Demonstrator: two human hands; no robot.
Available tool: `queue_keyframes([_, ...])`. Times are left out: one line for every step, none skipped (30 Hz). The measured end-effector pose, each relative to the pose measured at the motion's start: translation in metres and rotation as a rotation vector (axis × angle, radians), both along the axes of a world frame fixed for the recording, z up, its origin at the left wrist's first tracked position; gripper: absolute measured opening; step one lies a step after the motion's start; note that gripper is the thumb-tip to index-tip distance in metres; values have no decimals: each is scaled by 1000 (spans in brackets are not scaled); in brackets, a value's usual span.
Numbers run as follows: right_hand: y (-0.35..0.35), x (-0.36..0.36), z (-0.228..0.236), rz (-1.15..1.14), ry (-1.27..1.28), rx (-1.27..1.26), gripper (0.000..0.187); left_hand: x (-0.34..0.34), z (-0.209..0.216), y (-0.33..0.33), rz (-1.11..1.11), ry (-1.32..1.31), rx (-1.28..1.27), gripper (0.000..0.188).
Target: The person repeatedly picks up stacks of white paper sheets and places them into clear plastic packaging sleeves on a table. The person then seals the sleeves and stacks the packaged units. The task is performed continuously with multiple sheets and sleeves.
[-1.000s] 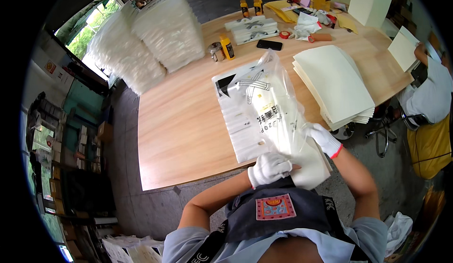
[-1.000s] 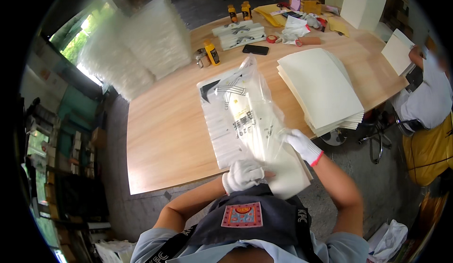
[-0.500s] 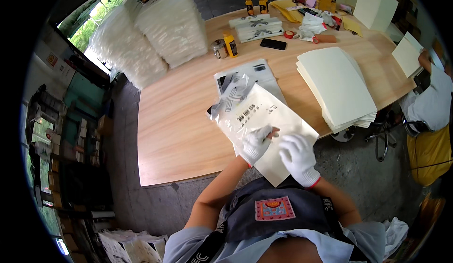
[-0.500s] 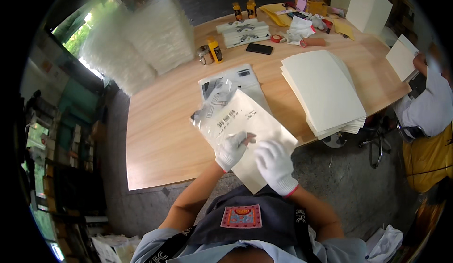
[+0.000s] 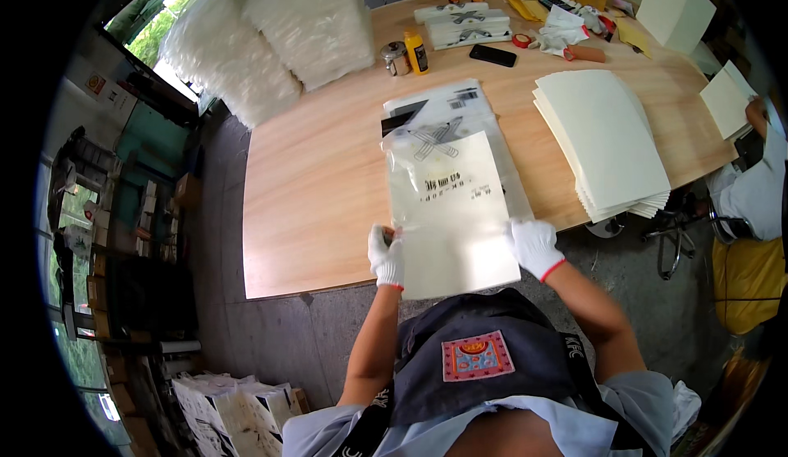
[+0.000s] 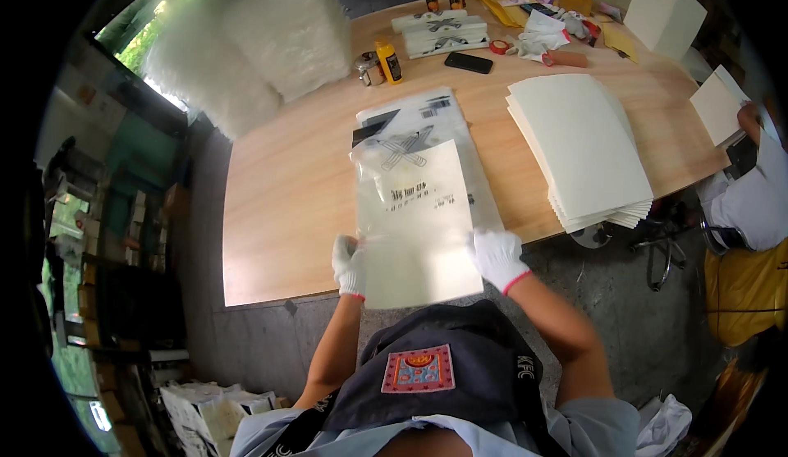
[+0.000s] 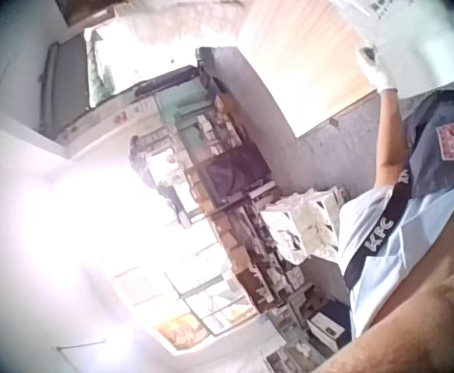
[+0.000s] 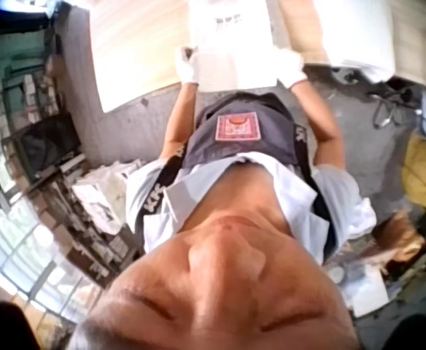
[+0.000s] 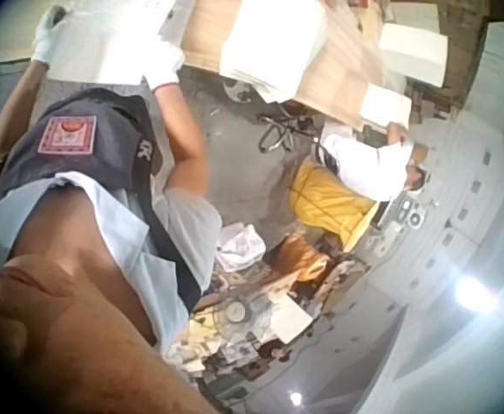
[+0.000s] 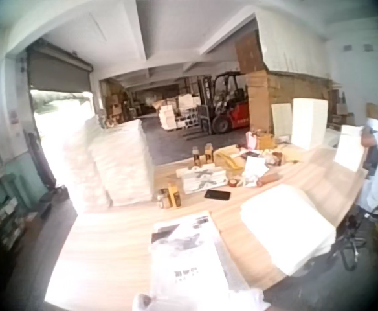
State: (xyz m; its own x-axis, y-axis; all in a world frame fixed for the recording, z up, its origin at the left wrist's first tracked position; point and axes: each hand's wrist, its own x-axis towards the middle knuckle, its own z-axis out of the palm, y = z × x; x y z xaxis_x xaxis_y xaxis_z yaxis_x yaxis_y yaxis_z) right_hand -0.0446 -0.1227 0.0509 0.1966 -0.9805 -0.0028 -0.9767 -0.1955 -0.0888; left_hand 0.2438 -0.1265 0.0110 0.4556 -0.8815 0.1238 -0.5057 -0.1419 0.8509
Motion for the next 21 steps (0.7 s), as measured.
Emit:
queue_keyframes([11, 2, 6, 7, 16, 43, 27, 4, -3, 15, 13, 120, 61, 19])
queue_keyframes([23, -1, 10, 44, 22, 67, 27, 6, -5, 34, 29, 238, 123, 21])
queue_keyframes([35, -8, 12, 75, 28, 95, 28, 2, 5, 57, -48, 156, 21, 22])
queue_keyframes([50, -14, 12, 109, 23, 70, 29, 5, -5, 79, -44, 215, 57, 22])
queue_keyframes([66, -20, 17, 131, 1, 100, 29, 2, 4, 101, -58, 175, 112, 21])
queue_keyframes([79, -21, 27, 120, 5, 198, 28, -6, 28, 119, -64, 165, 191, 19])
queue_keyframes([93, -22, 36, 165, 89, 294, 27, -4, 25, 139, -100, 347, 211, 18])
queue_keyframes([107, -26, 41, 211, 172, 391, 25, -2, 22, 161, -173, 402, 231, 17])
queue_keyframes([113, -29, 46, 256, 257, 479, 24, -2, 29, 169, -248, 456, 242, 16])
queue_keyframes([116, -34, 51, 316, 155, 496, 22, -1, 40, 177, -361, 272, 316, 15])
queue_keyframes([118, -40, 55, 372, 57, 511, 20, -1, 61, 181, -474, 90, 384, 15])
queue_keyframes([119, -44, 57, 433, -43, 521, 18, 4, 67, 176, -589, 78, 430, 14])
queue_keyframes([118, -45, 53, 504, -86, 474, 17, 4, 65, 171, -638, 9, 386, 13])
queue_keyframes([113, -47, 47, 567, -130, 423, 16, 5, 61, 164, -692, -63, 340, 13])
queue_keyframes([107, -46, 45, 634, -176, 364, 15, 7, 57, 155, -741, -142, 289, 13])
queue_keyframes([98, -44, 46, 691, -196, 289, 14, 1, 51, 146, -689, -186, 162, 14])
queue_keyframes([85, -35, 59, 664, -60, 304, 15, -3, 40, 133, -572, -127, -50, 16])
queue_keyframes([74, -36, 56, 502, -88, 270, 17, 0, 36, 123, -479, -173, 48, 17])
queue_keyframes([67, -38, 48, 341, -116, 236, 19, 3, 32, 116, -384, -218, 145, 19])
queue_keyframes([67, -43, 32, 168, -173, 119, 28, 6, 22, 121, -426, -345, 142, 20])
queue_keyframes([74, -50, 24, 232, -99, 313, 32, 11, 11, 136, -545, -419, 178, 20])
